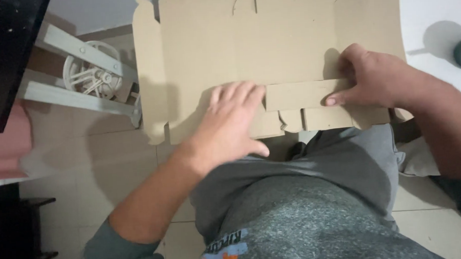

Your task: The person folds a flat cardboard box blank into a three-dimensional box by hand. They fold the side flaps upward, tuck the locking tabs into slots, and press the seams to secure the shape. The person repeats the folding process on the same box multiple times during the clip.

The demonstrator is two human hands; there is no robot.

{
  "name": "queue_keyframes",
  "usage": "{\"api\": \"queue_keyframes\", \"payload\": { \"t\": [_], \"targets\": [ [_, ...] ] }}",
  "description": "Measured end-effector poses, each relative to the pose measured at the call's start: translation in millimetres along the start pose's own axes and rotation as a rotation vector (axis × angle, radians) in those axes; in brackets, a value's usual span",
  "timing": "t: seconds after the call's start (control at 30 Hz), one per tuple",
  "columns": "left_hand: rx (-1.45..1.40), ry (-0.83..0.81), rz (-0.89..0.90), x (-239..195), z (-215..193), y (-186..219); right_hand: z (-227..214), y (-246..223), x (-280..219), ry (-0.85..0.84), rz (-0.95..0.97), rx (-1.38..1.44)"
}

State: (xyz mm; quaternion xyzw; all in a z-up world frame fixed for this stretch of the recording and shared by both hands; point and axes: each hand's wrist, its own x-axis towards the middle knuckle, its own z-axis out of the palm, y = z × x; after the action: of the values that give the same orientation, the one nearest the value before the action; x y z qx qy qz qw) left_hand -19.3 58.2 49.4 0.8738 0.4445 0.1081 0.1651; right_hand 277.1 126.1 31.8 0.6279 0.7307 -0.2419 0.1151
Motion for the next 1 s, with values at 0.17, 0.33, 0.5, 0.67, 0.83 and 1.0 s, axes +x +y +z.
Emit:
{"api": "queue_keyframes", "payload": {
  "t": [0.17,0.33,0.5,0.67,0.83,1.0],
  "targets": [
    [0.042,-0.012,-0.01,-12.4,-0.9,2.8,8.1,-13.6,-20.5,0.399,-0.291,-0.111],
    [-0.001,0.023,0.011,-14.9,2.9,-7.7,13.6,-18.2,-26.0,0.465,-0.551,-0.065],
    [-0.144,-0.131,-0.043,-7.5,14.8,-26.6,11.3,-16.3,-16.4,0.26,-0.379,0.038],
    [-0.087,-0.098,-0.282,23.5,4.0,-18.4,18.5,-27.9,-3.2,0.264,-0.304,-0.056],
    [0.046,-0.285,-0.447,47.5,-9.0,-15.8,17.5,-56.3,-2.2,0.278,-0.188,-0.282],
    [-0.019,-0.258,-0.428,33.9,-17.1,-45.0,6.0,-38.6,0.0,0.043,-0.011,-0.284]
  ]
}}
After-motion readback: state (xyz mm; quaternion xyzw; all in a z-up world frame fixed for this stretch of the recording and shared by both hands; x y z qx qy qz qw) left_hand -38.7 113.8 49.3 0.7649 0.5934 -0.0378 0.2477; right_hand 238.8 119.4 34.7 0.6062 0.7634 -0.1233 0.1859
